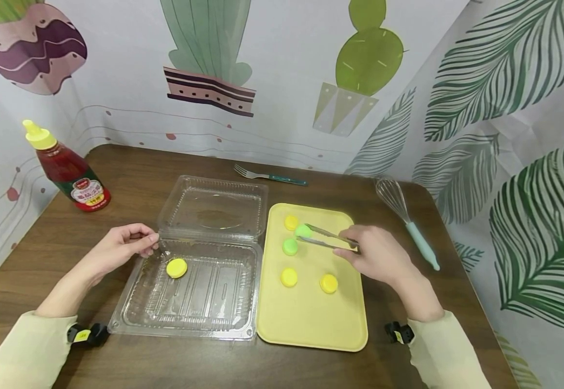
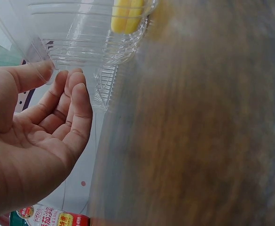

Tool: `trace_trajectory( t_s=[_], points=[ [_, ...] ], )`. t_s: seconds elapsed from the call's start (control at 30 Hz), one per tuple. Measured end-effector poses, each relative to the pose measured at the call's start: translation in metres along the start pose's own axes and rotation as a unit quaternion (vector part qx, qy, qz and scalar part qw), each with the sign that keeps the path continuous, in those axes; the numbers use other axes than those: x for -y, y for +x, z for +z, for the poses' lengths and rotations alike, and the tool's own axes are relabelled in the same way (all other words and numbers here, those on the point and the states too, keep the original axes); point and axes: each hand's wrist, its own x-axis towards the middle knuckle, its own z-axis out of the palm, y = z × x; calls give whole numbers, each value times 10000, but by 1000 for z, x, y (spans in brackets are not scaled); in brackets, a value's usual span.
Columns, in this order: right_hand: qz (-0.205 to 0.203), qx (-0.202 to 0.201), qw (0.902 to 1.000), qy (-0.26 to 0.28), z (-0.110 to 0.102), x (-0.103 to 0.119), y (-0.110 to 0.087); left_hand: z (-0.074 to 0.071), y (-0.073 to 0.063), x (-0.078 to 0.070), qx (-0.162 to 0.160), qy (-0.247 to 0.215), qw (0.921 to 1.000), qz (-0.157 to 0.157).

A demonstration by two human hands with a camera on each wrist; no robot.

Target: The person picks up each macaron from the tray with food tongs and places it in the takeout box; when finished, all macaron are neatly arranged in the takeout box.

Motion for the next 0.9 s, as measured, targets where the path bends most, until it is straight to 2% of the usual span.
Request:
trace_trajectory(
  t_s=[0.33,0.9],
  points=[
    [-64,208,9997,-111,-1,15,18,0,0,0,14,6,10000,12],
    [-707,351,9968,79,3,49,49,0,0,1,37,-45,10000,21]
  ],
)
